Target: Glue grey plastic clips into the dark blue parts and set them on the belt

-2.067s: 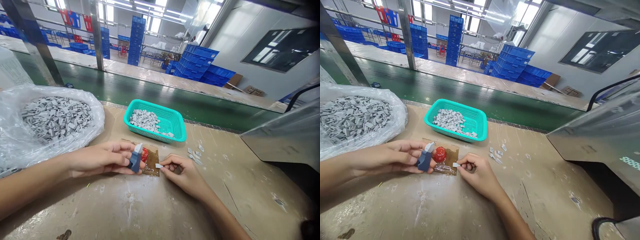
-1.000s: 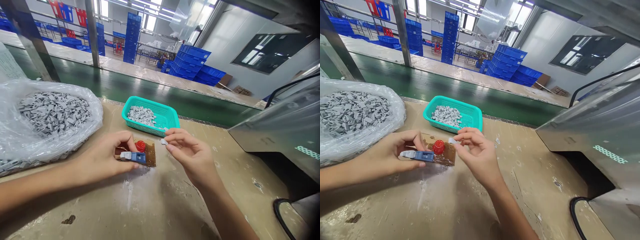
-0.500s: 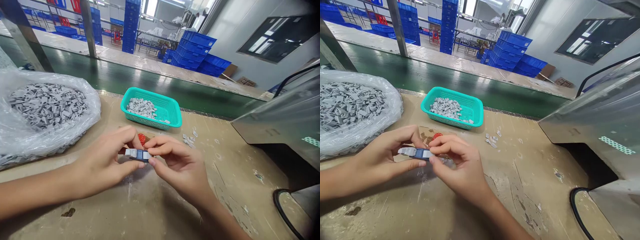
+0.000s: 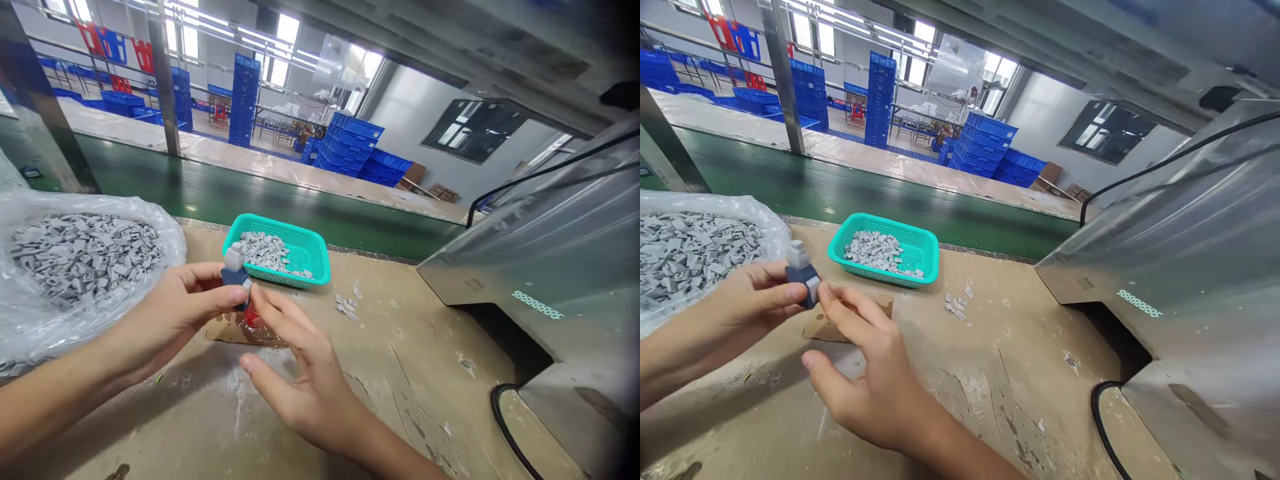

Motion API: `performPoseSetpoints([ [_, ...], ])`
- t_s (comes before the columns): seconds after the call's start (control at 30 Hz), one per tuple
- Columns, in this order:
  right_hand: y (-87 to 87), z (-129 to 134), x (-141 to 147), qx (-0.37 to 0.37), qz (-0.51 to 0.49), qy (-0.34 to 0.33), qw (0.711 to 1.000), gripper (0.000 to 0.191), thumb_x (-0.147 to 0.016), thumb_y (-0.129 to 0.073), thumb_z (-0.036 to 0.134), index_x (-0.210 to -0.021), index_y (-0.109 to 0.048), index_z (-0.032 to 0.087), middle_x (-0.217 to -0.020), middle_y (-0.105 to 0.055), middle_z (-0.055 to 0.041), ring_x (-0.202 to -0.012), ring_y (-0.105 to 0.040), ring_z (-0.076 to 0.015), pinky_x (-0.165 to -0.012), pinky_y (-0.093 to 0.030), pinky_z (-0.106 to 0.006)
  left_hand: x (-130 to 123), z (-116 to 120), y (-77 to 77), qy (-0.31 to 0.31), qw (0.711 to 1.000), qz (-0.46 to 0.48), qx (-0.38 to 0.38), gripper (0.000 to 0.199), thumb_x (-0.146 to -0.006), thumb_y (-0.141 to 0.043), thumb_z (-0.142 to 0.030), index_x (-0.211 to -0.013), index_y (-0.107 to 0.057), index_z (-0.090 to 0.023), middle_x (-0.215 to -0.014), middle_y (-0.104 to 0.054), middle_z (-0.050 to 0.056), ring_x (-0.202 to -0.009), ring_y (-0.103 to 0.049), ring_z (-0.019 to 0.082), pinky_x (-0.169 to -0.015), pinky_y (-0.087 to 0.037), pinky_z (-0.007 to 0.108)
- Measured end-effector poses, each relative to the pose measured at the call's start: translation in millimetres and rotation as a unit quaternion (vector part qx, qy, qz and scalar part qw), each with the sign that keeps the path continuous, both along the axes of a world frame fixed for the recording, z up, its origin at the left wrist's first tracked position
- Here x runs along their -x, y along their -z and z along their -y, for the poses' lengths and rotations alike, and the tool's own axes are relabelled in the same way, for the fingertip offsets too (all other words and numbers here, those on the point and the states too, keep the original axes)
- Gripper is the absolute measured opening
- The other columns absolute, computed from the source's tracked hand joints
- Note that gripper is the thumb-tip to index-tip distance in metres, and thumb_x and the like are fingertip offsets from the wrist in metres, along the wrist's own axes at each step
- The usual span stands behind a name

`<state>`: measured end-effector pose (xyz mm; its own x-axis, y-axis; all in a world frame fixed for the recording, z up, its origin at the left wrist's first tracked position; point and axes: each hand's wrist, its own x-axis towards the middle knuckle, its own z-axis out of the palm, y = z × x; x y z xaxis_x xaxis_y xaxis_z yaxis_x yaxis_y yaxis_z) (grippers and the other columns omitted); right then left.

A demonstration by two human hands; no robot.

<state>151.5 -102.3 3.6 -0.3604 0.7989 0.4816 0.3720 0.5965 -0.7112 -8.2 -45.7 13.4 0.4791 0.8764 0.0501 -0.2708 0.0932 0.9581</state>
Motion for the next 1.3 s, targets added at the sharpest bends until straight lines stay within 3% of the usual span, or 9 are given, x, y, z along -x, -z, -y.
performPoseSetpoints([
  [0.2,15.2,7.2,7.4,-0.012,0.069,0.067,0.995,0.06,-0.079,-0.05,0.01,-0.134,-0.026,0.017,-0.128,-0.034,-0.0081,-0.117,-0.034,-0.0191,-0.099,-0.032,-0.032,2.0,3.6,7.6,0.032,0.993,0.02,0.108,0.018,-0.07,-0.064,-0.022,-0.086,-0.065,-0.014,-0.085,-0.065,0.005,-0.08,-0.06,0.015,-0.073,-0.048,0.023],
  [0.37,4.0,-1.1,11.8,0.014,0.143,0.027,0.989,0.066,-0.08,-0.052,0.015,-0.136,-0.018,0.015,-0.124,-0.038,-0.0089,-0.116,-0.035,-0.0168,-0.1,-0.031,-0.026,11.4,-14.8,24.3,0.031,0.984,0.028,0.173,0.028,-0.074,-0.057,-0.026,-0.096,-0.063,-0.011,-0.1,-0.063,0.009,-0.096,-0.056,0.025,-0.075,-0.05,0.029],
  [0.53,-9.7,-9.3,-2.7,0.047,0.132,0.014,0.99,0.065,-0.081,-0.047,0.01,-0.136,-0.016,0.02,-0.131,-0.033,-0.0046,-0.117,-0.034,-0.0161,-0.1,-0.03,-0.029,13.8,-29.0,2.4,-0.016,0.983,0.076,0.164,0.019,-0.077,-0.05,-0.011,-0.089,-0.064,-0.009,-0.098,-0.062,0.011,-0.084,-0.058,0.014,-0.067,-0.049,0.016],
  [0.63,-6.0,-23.7,-26.1,0.042,0.157,0.001,0.987,0.056,-0.084,-0.043,0.012,-0.134,-0.023,0.024,-0.125,-0.041,-0.0027,-0.112,-0.041,-0.0154,-0.094,-0.037,-0.026,18.5,-66.1,-15.0,-0.067,0.99,0.069,0.1,0.017,-0.079,-0.05,-0.009,-0.088,-0.064,-0.008,-0.099,-0.062,0.011,-0.071,-0.055,0.008,-0.055,-0.044,0.011],
  [0.8,-12.5,-45.8,-71.4,-0.011,0.162,0.078,0.984,0.037,-0.085,-0.041,0.017,-0.121,-0.042,0.027,-0.099,-0.058,-0.0015,-0.092,-0.055,-0.0153,-0.081,-0.047,-0.025,17.8,-153.5,-30.8,-0.143,0.986,-0.037,0.073,0.028,-0.089,-0.033,-0.018,-0.09,-0.058,-0.005,-0.086,-0.061,0.012,-0.058,-0.051,0.007,-0.049,-0.041,0.016],
  [0.9,-15.8,-48.9,-96.9,-0.018,0.163,0.119,0.979,0.025,-0.086,-0.041,0.021,-0.108,-0.054,0.024,-0.09,-0.061,-0.0023,-0.086,-0.058,-0.0165,-0.075,-0.049,-0.025,3.2,-197.9,-19.8,-0.185,0.976,-0.103,0.06,0.028,-0.09,-0.033,-0.025,-0.091,-0.054,-0.007,-0.075,-0.057,0.005,-0.053,-0.049,0.007,-0.047,-0.042,0.018],
  [1.0,-8.5,-45.4,-119.0,-0.037,0.147,0.162,0.975,0.022,-0.086,-0.041,0.022,-0.097,-0.06,0.021,-0.087,-0.063,-0.0053,-0.081,-0.06,-0.0182,-0.069,-0.051,-0.025,-14.3,-227.9,-2.3,-0.207,0.962,-0.174,0.037,0.025,-0.086,-0.043,-0.031,-0.096,-0.052,-0.01,-0.081,-0.055,0.003,-0.062,-0.053,0.009,-0.055,-0.047,0.023],
  [1.2,27.0,-47.4,-154.1,-0.134,0.125,0.323,0.928,0.02,-0.084,-0.043,0.023,-0.08,-0.062,0.019,-0.079,-0.063,-0.0064,-0.082,-0.059,-0.0227,-0.071,-0.05,-0.035,-42.8,-272.0,19.6,-0.178,0.927,-0.329,-0.029,0.028,-0.085,-0.046,-0.031,-0.106,-0.049,-0.012,-0.099,-0.054,0.007,-0.081,-0.055,0.016,-0.07,-0.049,0.033],
  [1.3,45.2,-50.4,-171.1,-0.178,0.151,0.368,0.9,0.02,-0.084,-0.041,0.022,-0.08,-0.06,0.018,-0.075,-0.063,-0.0061,-0.083,-0.057,-0.0243,-0.069,-0.05,-0.037,-45.5,-284.3,26.1,-0.154,0.896,-0.41,-0.07,0.028,-0.085,-0.046,-0.031,-0.105,-0.05,-0.012,-0.101,-0.054,0.007,-0.085,-0.055,0.017,-0.073,-0.048,0.035],
])
